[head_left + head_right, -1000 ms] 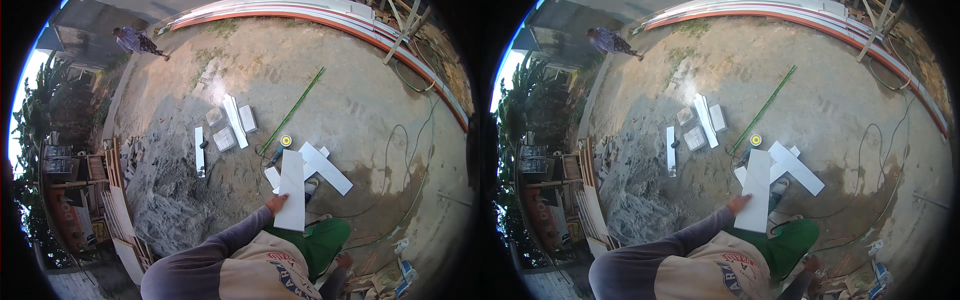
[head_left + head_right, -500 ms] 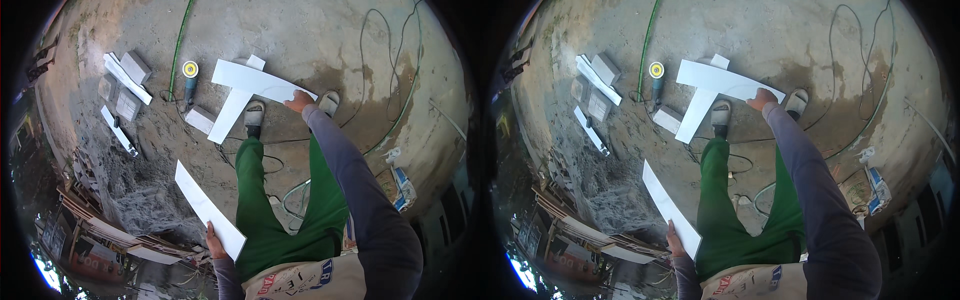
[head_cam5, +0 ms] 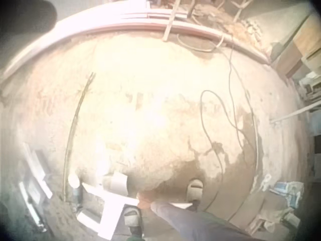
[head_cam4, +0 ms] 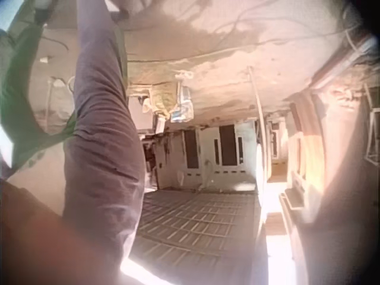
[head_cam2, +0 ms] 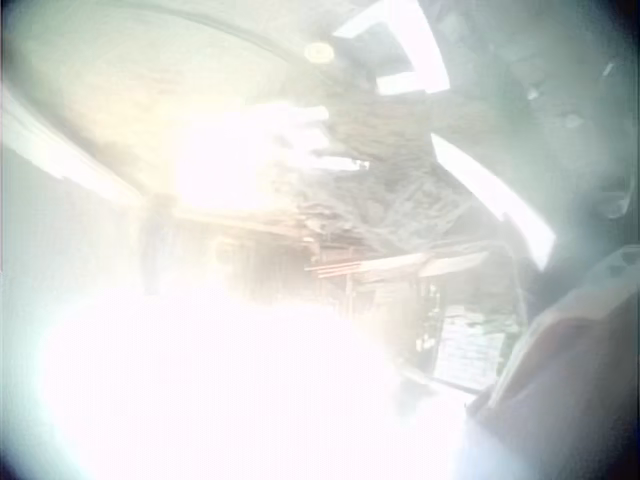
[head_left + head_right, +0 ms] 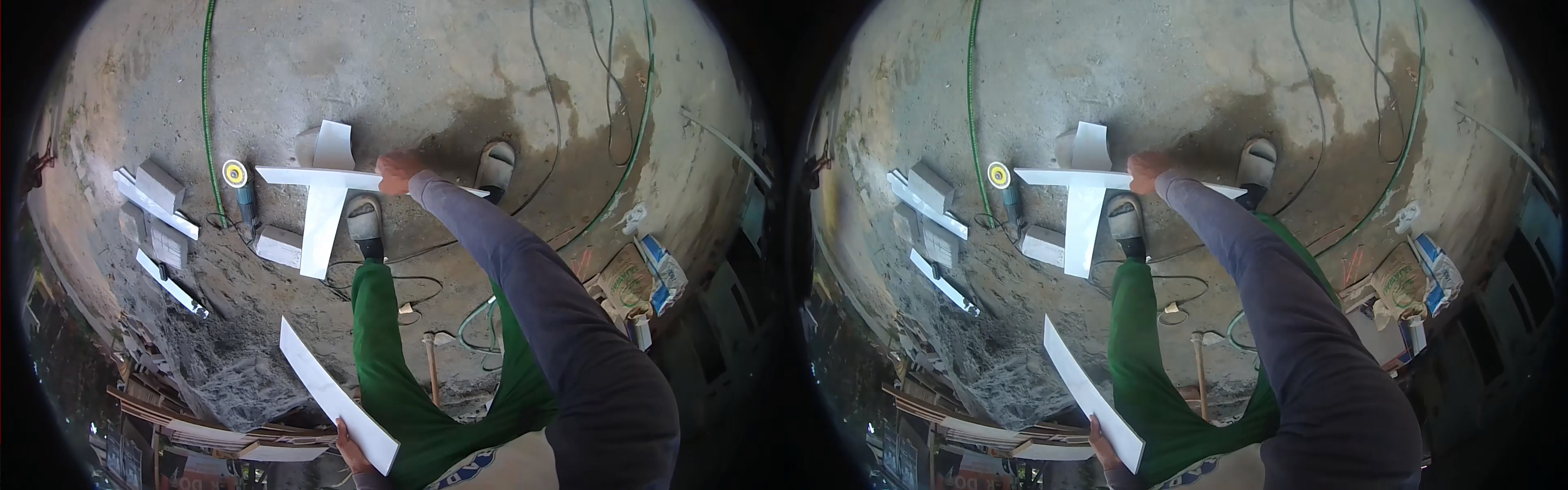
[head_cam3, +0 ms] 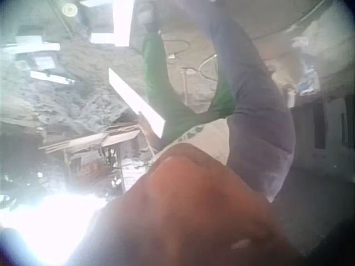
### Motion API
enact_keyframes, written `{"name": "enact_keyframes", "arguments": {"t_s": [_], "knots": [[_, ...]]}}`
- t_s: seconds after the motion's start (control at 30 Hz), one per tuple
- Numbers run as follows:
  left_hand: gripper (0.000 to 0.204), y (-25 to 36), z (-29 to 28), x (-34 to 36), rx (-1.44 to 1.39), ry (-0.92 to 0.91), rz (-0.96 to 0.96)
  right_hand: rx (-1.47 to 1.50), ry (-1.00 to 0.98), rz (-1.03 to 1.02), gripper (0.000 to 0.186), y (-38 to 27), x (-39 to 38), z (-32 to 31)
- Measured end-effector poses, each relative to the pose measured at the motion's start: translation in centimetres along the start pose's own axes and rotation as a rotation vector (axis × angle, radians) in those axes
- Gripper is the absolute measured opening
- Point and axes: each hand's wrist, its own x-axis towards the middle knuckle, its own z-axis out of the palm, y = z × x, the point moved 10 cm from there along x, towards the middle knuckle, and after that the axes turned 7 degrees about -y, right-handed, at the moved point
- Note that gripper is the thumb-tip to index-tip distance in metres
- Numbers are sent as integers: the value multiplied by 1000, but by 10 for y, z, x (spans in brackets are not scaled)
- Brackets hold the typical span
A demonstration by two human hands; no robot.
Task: The person cuts a tile with an angle grinder, carries the cut pieces into a room, and places the tile piece into a corner of the floor by hand and with a hammer.
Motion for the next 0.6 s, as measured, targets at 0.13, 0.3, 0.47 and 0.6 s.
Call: {"name": "enact_keyframes", "arguments": {"t_s": [0.13,0.3,0.47,0.6], "knots": [[52,39,12,-44,198,-63,153,65,198,-78,25,-18,-129,-107],[50,110,53,-91,864,38,293,145,518,-64,21,33,-347,-211],[51,173,212,-208,1559,23,573,234,711,179,25,150,-583,-293],[52,222,341,-299,1754,-11,788,333,851,487,26,272,-731,-299]]}}
